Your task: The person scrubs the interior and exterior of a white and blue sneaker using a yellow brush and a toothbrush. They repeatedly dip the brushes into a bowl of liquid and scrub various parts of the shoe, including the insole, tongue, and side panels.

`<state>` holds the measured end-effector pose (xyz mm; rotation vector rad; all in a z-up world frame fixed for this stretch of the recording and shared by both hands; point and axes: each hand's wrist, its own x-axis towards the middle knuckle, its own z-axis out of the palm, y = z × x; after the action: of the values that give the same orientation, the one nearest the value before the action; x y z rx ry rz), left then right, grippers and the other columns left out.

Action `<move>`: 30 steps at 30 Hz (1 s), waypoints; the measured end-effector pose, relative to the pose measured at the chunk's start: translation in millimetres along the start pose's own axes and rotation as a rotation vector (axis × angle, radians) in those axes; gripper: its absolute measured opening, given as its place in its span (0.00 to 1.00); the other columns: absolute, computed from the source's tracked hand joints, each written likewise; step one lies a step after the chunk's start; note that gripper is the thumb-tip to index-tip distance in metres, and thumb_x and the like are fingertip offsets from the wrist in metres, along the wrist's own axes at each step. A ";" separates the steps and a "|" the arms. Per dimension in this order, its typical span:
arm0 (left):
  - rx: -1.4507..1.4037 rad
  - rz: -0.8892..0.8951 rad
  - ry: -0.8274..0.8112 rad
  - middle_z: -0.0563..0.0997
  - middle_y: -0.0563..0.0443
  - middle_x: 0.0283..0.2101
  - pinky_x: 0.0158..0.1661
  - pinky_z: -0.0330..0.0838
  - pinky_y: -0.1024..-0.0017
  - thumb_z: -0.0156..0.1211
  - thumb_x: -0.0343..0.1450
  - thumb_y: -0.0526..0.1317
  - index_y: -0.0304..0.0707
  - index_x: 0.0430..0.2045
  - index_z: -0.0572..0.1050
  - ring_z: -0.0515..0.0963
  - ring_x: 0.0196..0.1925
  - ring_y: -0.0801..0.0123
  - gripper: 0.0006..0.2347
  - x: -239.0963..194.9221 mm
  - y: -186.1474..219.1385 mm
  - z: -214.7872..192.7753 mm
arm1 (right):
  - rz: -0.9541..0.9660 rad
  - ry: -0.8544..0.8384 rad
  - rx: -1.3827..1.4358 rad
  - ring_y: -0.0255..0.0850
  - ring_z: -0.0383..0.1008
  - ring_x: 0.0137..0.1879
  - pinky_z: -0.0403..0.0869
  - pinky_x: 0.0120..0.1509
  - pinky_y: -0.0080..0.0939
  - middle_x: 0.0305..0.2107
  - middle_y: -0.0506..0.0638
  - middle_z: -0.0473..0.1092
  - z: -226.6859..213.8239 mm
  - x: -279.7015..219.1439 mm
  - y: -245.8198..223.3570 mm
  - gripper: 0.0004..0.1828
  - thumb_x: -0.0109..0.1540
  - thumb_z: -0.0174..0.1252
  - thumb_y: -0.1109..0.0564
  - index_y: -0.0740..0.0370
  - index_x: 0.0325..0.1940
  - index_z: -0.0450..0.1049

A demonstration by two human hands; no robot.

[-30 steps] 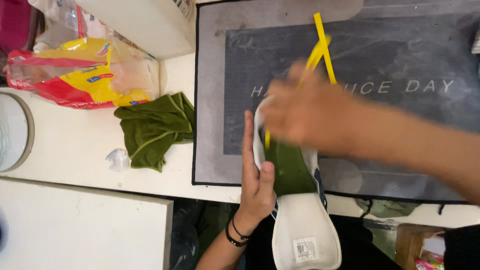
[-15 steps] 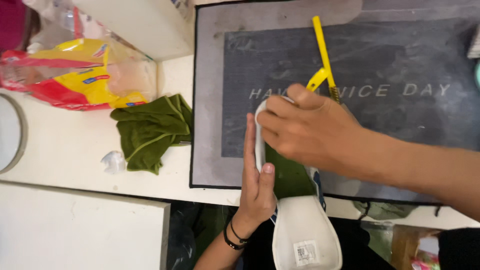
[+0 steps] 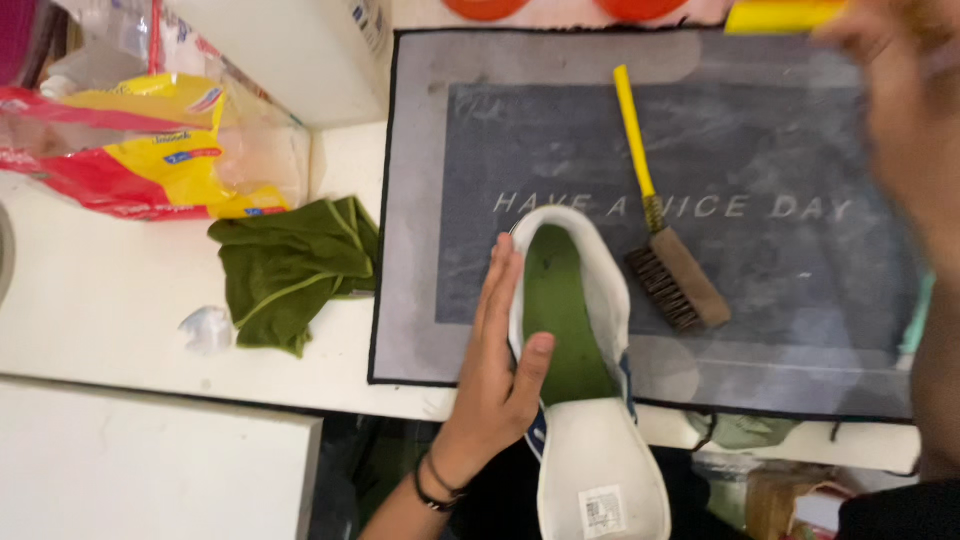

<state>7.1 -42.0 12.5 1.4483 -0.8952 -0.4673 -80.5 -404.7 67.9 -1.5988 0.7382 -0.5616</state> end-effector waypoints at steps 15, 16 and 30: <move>0.932 0.503 -0.705 0.87 0.51 0.39 0.73 0.64 0.41 0.69 0.68 0.29 0.43 0.35 0.85 0.84 0.48 0.55 0.07 86.1 57.3 -16.7 | -0.839 0.010 -1.308 0.66 0.76 0.42 0.74 0.39 0.65 0.38 0.63 0.73 14.8 170.1 44.6 0.13 0.72 0.58 0.65 0.70 0.57 0.84; 1.003 0.483 -0.686 0.84 0.53 0.38 0.59 0.68 0.49 0.68 0.67 0.31 0.45 0.34 0.82 0.80 0.46 0.56 0.06 86.3 66.0 -29.1 | -0.890 0.098 -1.483 0.59 0.77 0.38 0.74 0.34 0.57 0.32 0.56 0.74 23.7 180.6 44.1 0.05 0.69 0.63 0.58 0.62 0.45 0.81; 0.620 0.048 -0.246 0.90 0.45 0.46 0.55 0.84 0.64 0.63 0.72 0.28 0.40 0.52 0.84 0.91 0.46 0.59 0.15 46.8 26.7 -103.7 | -0.777 -0.011 -1.030 0.68 0.76 0.44 0.68 0.42 0.65 0.41 0.69 0.78 43.2 181.2 19.0 0.06 0.76 0.65 0.62 0.70 0.51 0.78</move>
<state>107.7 -7.5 60.9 1.9497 -1.3468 -0.3485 70.8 -509.5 33.5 -2.8912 0.3571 -0.7716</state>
